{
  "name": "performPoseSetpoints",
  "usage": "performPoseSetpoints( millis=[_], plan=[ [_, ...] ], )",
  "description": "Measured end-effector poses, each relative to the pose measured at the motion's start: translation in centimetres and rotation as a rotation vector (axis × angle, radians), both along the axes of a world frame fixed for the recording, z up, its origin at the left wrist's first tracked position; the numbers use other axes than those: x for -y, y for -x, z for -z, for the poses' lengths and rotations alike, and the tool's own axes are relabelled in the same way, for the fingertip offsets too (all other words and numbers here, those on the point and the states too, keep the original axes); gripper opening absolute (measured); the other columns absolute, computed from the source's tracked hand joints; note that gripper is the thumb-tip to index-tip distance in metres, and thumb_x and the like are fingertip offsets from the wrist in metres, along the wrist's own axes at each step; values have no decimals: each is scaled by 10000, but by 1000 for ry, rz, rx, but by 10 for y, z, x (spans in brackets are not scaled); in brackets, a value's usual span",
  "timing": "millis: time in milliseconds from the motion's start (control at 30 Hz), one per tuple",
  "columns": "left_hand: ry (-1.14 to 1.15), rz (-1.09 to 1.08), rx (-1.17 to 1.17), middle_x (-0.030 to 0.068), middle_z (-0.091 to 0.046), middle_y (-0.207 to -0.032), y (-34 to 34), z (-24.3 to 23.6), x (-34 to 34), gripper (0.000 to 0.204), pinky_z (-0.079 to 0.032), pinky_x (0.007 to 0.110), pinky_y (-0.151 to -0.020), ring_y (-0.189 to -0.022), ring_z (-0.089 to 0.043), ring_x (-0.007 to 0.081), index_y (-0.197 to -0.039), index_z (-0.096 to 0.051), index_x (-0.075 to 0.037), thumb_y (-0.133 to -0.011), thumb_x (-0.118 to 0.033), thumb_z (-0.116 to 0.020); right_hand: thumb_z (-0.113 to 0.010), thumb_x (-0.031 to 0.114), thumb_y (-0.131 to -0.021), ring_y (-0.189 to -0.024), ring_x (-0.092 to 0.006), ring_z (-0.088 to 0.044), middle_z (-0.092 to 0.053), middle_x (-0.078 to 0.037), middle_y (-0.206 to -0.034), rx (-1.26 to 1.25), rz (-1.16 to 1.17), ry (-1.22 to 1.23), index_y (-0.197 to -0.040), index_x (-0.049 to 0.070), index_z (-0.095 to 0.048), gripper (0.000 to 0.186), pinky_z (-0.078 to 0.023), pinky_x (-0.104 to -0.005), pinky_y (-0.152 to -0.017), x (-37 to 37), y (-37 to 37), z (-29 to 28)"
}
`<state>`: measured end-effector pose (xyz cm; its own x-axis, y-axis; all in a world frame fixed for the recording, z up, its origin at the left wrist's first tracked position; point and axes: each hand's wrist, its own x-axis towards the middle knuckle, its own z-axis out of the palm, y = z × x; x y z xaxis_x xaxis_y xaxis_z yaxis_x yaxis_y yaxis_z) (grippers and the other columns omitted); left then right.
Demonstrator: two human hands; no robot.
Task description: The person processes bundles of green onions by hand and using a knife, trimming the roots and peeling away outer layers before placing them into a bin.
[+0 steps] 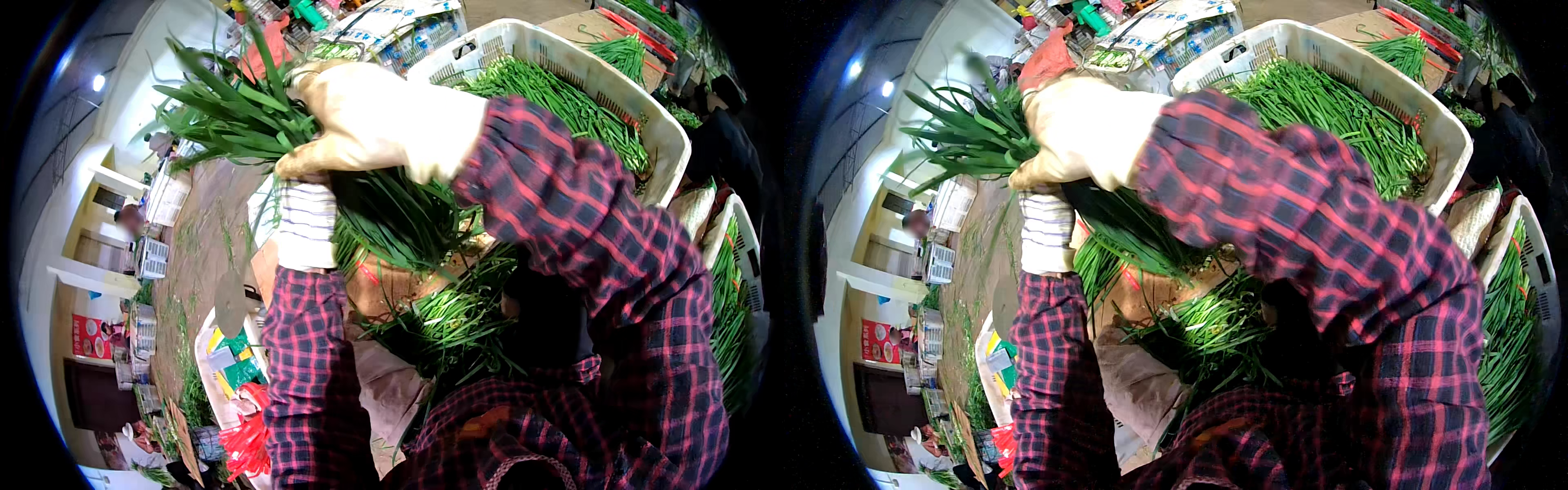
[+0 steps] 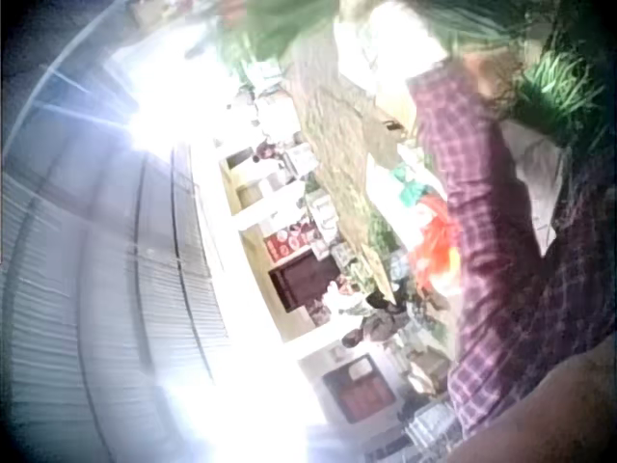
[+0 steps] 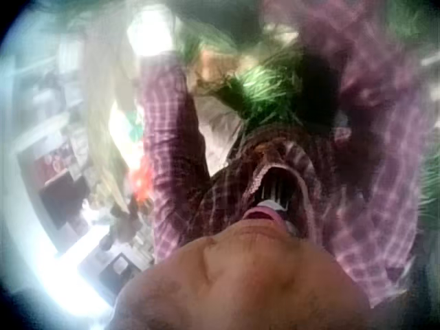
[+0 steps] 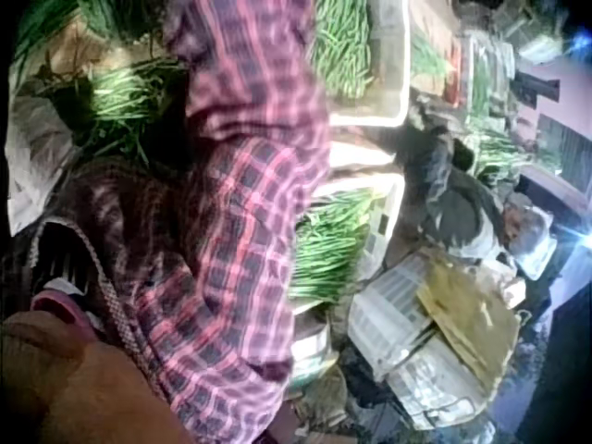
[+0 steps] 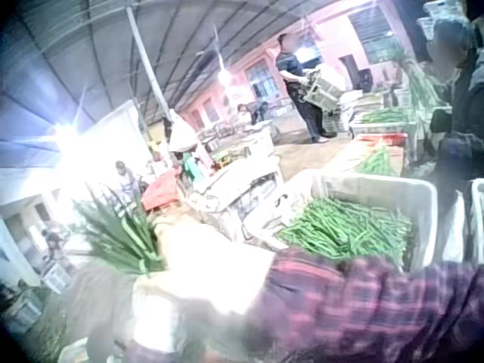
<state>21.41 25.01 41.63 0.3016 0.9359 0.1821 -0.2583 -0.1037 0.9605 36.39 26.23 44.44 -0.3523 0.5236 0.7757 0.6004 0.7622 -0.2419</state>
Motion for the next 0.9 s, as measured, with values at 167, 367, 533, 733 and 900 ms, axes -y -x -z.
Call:
performPoseSetpoints(
  millis=[167,367,533,733,900],
  plan=[
    [-98,-244,-61,75,-618,-909,16,-6,-11,230,-469,279,-794,-825,-578,144,-964,-628,19,-839,-172,-597,-605,304,-812,-857,-315,-606,-620,-200,-872,-485,-34,517,-945,10,-618,323,-465,-360,-774,128,-50,75],
    [-165,-261,-360,81,-619,-955,65,9,-14,297,-433,313,-865,-934,-558,169,-1036,-619,15,-840,-207,-597,-689,357,-763,-1060,-298,-556,-581,-237,-1086,-771,4,1220,-1206,-37,-486,626,-433,-321,-892,158,-10,237],
    [-135,-178,-284,66,-617,-1011,72,11,-21,286,-422,285,-868,-938,-556,157,-1037,-623,14,-845,-194,-588,-759,351,-708,-898,-196,-578,-613,-144,-1001,-746,202,1314,-1152,-71,-496,667,-461,-287,-787,126,3,244],
    [-74,-172,-162,75,-615,-1041,79,16,-19,304,-432,322,-877,-962,-560,184,-1092,-592,9,-846,-170,-581,-758,291,-720,-812,-136,-564,-613,-89,-928,-899,137,1252,-1213,-46,-453,671,-459,-270,-726,110,19,300],
    [-33,-132,-8,138,-590,-1099,96,24,-19,365,-419,354,-923,-1024,-545,217,-1139,-545,35,-840,-165,-605,-737,383,-701,-761,-197,-555,-605,-94,-814,-930,119,1186,-1155,-8,-525,636,-453,-304,-727,102,24,273]
  ],
)
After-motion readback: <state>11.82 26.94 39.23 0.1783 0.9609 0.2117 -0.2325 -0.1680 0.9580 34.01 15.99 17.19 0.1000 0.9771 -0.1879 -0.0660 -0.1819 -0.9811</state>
